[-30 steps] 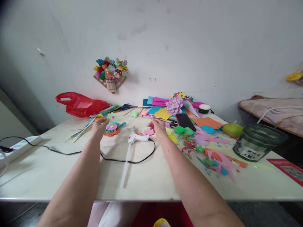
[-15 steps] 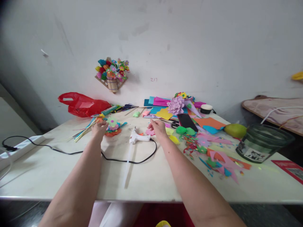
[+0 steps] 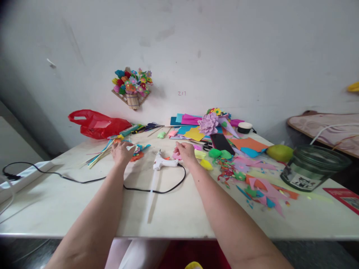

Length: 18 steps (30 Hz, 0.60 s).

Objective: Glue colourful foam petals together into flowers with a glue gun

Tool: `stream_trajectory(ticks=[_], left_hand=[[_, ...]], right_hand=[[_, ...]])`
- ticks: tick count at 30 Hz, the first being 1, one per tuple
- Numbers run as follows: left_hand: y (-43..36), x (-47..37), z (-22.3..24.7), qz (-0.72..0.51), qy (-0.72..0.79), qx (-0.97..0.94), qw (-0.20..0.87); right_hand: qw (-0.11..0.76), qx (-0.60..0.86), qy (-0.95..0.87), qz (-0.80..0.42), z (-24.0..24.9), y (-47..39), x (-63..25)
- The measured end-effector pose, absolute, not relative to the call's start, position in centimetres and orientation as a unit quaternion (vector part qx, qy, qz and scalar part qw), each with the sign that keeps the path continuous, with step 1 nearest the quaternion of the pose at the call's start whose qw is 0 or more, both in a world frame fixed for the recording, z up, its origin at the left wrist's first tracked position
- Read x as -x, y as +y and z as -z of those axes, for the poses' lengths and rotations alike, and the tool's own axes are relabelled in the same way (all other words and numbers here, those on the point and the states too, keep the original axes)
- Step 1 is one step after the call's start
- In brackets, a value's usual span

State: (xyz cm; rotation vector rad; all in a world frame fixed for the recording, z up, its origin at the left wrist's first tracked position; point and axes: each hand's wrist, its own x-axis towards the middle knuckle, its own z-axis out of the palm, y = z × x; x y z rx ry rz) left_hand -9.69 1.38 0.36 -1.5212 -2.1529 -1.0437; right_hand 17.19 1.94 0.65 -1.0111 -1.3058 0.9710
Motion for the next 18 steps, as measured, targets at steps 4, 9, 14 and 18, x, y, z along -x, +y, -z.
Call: stream_trajectory(ticks=[4,9,14,18], left_hand=[[1.8,8.0,0.2,0.308,-0.711,0.606,0.182],[2.0,7.0,0.3,0.238,-0.715,0.626,0.200],[1.9,6.7,0.1,0.256,-0.692,0.647,0.193],[2.1,6.7,0.5,0.212,-0.688,0.676,0.159]], right_hand=[[0.563,0.439,-0.577,-0.397,-0.4,2.2,-17.3],[0.554,0.444,-0.593,-0.380,0.0,2.4,-17.2],[0.549,0.456,-0.589,-0.381,-0.1,2.2,-17.0],[0.549,0.455,-0.590,-0.378,-0.2,2.1,-17.1]])
